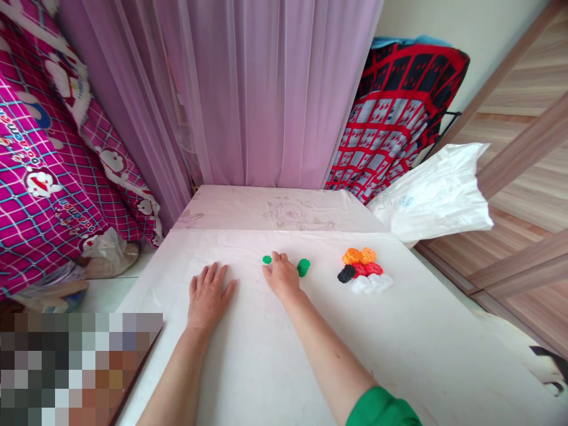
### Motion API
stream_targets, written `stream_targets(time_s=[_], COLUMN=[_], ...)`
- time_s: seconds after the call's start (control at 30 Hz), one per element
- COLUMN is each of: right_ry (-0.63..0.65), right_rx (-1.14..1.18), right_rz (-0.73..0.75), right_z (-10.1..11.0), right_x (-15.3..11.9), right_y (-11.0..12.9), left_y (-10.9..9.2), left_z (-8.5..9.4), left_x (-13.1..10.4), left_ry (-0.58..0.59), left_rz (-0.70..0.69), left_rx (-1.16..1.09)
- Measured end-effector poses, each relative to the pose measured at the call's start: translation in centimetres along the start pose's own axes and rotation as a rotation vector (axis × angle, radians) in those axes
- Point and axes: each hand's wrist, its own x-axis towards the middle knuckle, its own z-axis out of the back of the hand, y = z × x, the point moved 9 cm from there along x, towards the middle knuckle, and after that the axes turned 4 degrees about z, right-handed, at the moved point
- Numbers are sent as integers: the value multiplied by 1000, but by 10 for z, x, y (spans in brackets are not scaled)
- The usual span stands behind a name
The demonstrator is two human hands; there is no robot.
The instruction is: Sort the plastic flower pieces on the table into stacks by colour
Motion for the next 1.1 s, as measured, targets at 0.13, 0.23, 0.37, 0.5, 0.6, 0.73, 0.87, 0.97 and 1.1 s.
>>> stream_targets(time_s=[0.13, 0.23, 0.37, 0.5, 0.6, 0.73, 0.87, 0.97, 1.1], right_ry=[34, 11, -66, -172, -268, -311, -250, -230, -232], right_rx=[-31, -18, 54, 148, 173, 124, 71, 40, 21], right_rz=[-44, -37, 104, 190, 108, -9, -39, -36, -30], right_z=[-4, -4, -6, 4, 29, 62, 68, 63, 59], right_x=[18, 14, -16, -49, -51, -35, -23, -21, -19], right_y=[1, 3, 10, -11, -51, -92, -100, -97, -97], left_y=[1, 0, -1, -1, -1, -1, -1, -1, -2], left_z=[-1, 0, 1, 2, 1, 1, 2, 2, 2], left_x=[1, 1, 1, 0, 0, 0, 1, 0, 0], left_ry=[-6, -8, 2, -6, 0, 3, 0, -6, -5], left_rz=[1, 1, 5, 1, -4, -8, -7, -6, -9], left_rx=[-8, -12, -12, -12, -3, 10, 10, 7, 7])
